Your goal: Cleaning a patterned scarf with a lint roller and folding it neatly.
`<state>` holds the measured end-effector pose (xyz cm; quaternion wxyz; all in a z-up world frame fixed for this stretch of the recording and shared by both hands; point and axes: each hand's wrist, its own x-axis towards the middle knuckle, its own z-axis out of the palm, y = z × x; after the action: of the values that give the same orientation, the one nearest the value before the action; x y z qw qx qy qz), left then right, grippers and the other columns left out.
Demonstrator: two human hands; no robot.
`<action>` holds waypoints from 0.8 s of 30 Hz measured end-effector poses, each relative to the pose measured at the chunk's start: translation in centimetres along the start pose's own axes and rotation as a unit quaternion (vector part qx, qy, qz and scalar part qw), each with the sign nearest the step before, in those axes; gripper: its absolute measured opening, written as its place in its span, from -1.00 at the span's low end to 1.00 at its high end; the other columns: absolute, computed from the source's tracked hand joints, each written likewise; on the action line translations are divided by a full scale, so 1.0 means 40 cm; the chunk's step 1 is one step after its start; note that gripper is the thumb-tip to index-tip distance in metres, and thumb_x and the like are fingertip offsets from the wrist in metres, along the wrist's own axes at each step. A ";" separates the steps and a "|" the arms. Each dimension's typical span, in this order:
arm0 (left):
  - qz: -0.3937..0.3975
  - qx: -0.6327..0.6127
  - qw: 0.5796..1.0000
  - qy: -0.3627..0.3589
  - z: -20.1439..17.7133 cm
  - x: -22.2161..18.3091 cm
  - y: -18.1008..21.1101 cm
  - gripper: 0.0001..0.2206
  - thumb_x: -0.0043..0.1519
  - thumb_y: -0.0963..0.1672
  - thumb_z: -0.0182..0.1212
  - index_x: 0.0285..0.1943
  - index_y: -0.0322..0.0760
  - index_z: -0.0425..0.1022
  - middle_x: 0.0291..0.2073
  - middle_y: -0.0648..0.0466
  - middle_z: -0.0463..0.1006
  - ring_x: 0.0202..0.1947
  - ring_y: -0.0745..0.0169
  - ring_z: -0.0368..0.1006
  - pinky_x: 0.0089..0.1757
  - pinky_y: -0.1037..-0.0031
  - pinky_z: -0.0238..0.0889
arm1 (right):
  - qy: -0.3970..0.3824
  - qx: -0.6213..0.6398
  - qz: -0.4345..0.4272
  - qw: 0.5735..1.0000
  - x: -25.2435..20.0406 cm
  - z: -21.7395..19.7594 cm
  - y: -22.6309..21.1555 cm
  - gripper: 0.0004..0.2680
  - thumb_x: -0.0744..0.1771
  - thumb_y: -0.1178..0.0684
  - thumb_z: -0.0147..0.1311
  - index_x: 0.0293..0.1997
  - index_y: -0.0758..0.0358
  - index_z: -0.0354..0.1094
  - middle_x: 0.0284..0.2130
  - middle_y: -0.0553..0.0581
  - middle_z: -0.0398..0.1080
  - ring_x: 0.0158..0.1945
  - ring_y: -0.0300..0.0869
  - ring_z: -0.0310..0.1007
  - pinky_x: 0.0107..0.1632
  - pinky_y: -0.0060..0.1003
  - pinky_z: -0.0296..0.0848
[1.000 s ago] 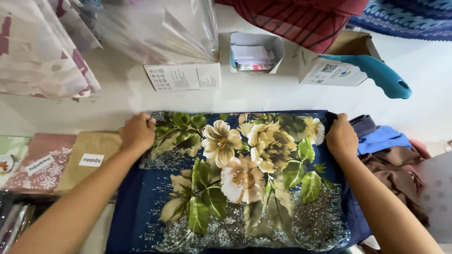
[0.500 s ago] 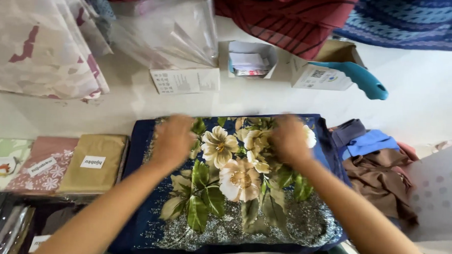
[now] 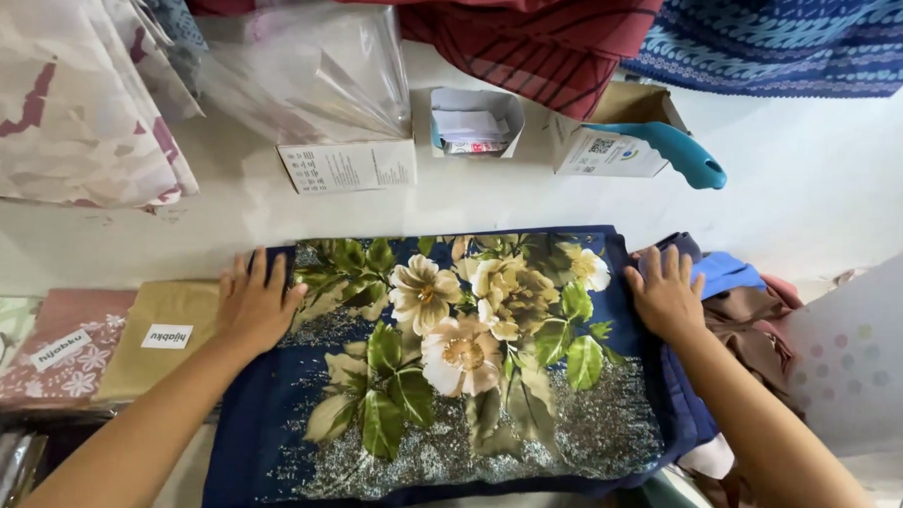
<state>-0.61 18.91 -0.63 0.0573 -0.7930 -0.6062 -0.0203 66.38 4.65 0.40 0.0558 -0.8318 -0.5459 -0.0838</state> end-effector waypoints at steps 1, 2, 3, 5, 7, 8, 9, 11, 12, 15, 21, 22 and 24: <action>0.001 0.000 1.000 -0.001 -0.059 -0.019 0.061 -0.26 0.39 0.28 -0.55 0.61 -0.09 0.01 0.58 -0.16 -0.07 0.54 -0.38 -0.18 0.34 -0.09 -0.27 | -0.001 -0.001 0.001 1.000 -0.024 -0.039 -0.066 -0.46 0.42 -0.53 -0.53 0.49 -0.08 -0.13 0.49 0.24 -0.09 0.55 0.16 -0.27 0.41 0.44 -0.09; 0.082 0.029 0.979 0.185 -0.115 -0.045 0.125 -0.37 0.37 0.20 -0.27 0.48 -0.14 0.22 0.41 -0.17 0.19 0.44 -0.36 0.03 0.28 -0.07 -0.10 | 0.115 0.041 -0.117 0.986 -0.056 -0.077 -0.127 -0.56 0.40 -0.30 -0.25 0.39 0.06 0.09 0.32 0.30 0.13 0.37 0.21 0.01 0.28 0.29 0.07; 0.155 0.057 0.916 0.365 -0.173 -0.071 0.190 -0.48 0.34 0.13 0.01 0.34 -0.18 0.43 0.24 -0.17 0.44 0.35 -0.33 0.25 0.21 -0.04 0.06 | 0.229 0.081 -0.230 0.942 -0.088 -0.116 -0.188 -0.66 0.38 -0.08 0.04 0.29 0.19 0.31 0.15 0.36 0.35 0.18 0.25 0.30 0.15 0.13 0.23; 0.244 -0.029 0.897 0.368 -0.199 -0.116 0.310 -0.62 0.26 0.08 0.14 -0.02 -0.27 0.48 0.00 -0.19 0.46 0.17 -0.34 0.31 0.08 -0.03 0.14 | 0.175 0.152 -0.286 0.930 -0.207 -0.205 -0.351 -0.64 0.33 -0.11 0.06 0.24 0.18 0.33 0.16 0.34 0.36 0.19 0.27 0.28 0.19 0.13 0.22; 0.329 -0.114 0.862 0.368 -0.211 -0.183 0.389 -0.66 0.18 0.02 0.27 -0.38 -0.37 0.53 -0.23 -0.21 0.47 0.00 -0.36 0.38 -0.04 -0.03 0.22 | 0.122 0.222 -0.338 0.906 -0.313 -0.246 -0.442 -0.62 0.29 -0.14 0.08 0.19 0.18 0.36 0.16 0.33 0.36 0.21 0.29 0.27 0.24 0.13 0.21; 0.320 -0.145 0.920 0.173 -0.209 -0.224 0.405 -0.59 0.31 0.10 -0.01 0.11 -0.23 0.24 0.16 -0.17 0.21 0.26 -0.31 0.06 0.15 -0.04 -0.06 | 0.057 0.156 -0.355 0.920 -0.357 -0.241 -0.456 -0.59 0.36 -0.24 -0.13 0.36 0.02 0.17 0.33 0.23 0.14 0.37 0.21 0.04 0.32 0.16 0.06; 0.296 -0.170 0.939 -0.029 -0.207 -0.265 0.419 -0.37 0.43 0.18 -0.28 0.61 -0.09 -0.03 0.55 -0.11 -0.06 0.53 -0.25 -0.26 0.35 -0.04 -0.34 | -0.008 0.089 -0.367 0.926 -0.402 -0.236 -0.469 -0.55 0.44 -0.34 -0.34 0.52 -0.14 -0.01 0.50 0.13 -0.09 0.54 0.12 -0.19 0.41 0.19 -0.09; 0.259 -0.158 0.949 -0.083 -0.261 -0.302 0.364 -0.38 0.41 0.18 -0.32 0.62 -0.01 -0.09 0.56 -0.08 -0.13 0.54 -0.20 -0.30 0.37 -0.04 -0.39 | 0.022 0.061 -0.354 0.933 -0.414 -0.217 -0.383 -0.56 0.43 -0.34 -0.28 0.51 -0.15 0.02 0.46 0.17 0.01 0.49 0.14 -0.07 0.37 0.19 0.01; 0.217 -0.144 0.956 -0.134 -0.291 -0.315 0.333 -0.38 0.40 0.18 -0.35 0.63 0.07 -0.15 0.58 -0.05 -0.19 0.54 -0.15 -0.34 0.39 -0.04 -0.45 | 0.057 0.033 -0.345 0.936 -0.412 -0.209 -0.342 -0.56 0.42 -0.34 -0.22 0.50 -0.15 0.05 0.41 0.20 0.10 0.45 0.17 0.05 0.33 0.20 0.11; 0.201 -0.067 0.977 -0.042 -0.168 -0.344 0.146 -0.36 0.36 0.21 -0.60 0.61 0.09 -0.30 0.58 0.09 -0.38 0.52 -0.05 -0.47 0.37 0.12 -0.53 | -0.131 -0.044 -0.219 0.966 -0.401 -0.268 -0.208 -0.47 0.39 -0.37 -0.57 0.56 -0.06 -0.30 0.55 0.02 -0.35 0.56 0.05 -0.53 0.44 0.30 -0.24; 0.026 -0.025 0.995 -0.095 -0.050 -0.417 -0.051 -0.29 0.31 0.24 -0.48 0.60 0.01 -0.21 0.59 -0.09 -0.27 0.55 -0.35 -0.38 0.36 -0.10 -0.31 | -0.128 0.005 -0.039 0.991 -0.353 -0.184 0.053 -0.43 0.38 -0.44 -0.56 0.48 0.06 -0.07 0.51 0.26 -0.21 0.58 0.18 -0.35 0.46 0.41 -0.31; 0.025 -0.028 0.995 -0.089 -0.053 -0.422 -0.038 -0.29 0.31 0.24 -0.48 0.60 0.01 -0.21 0.59 -0.09 -0.27 0.55 -0.35 -0.38 0.36 -0.10 -0.31 | -0.121 0.003 -0.039 0.992 -0.338 -0.267 0.024 -0.43 0.38 -0.44 -0.56 0.48 0.06 -0.07 0.51 0.26 -0.21 0.58 0.18 -0.35 0.46 0.41 -0.31; -0.024 -0.050 0.991 -0.120 -0.061 -0.432 -0.012 -0.31 0.31 0.24 -0.55 0.59 0.04 -0.16 0.61 0.05 -0.27 0.57 -0.26 -0.39 0.40 -0.10 -0.37 | -0.076 0.153 -0.022 0.985 -0.312 -0.435 -0.037 -0.69 0.45 -0.12 -0.20 0.21 0.27 0.25 -0.26 0.34 0.53 -0.24 0.08 0.55 -0.08 -0.03 0.64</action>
<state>-5.55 2.19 0.07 -0.0555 -0.7770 -0.6256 0.0432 58.78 -9.18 14.96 0.1392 -0.8051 -0.5731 0.0631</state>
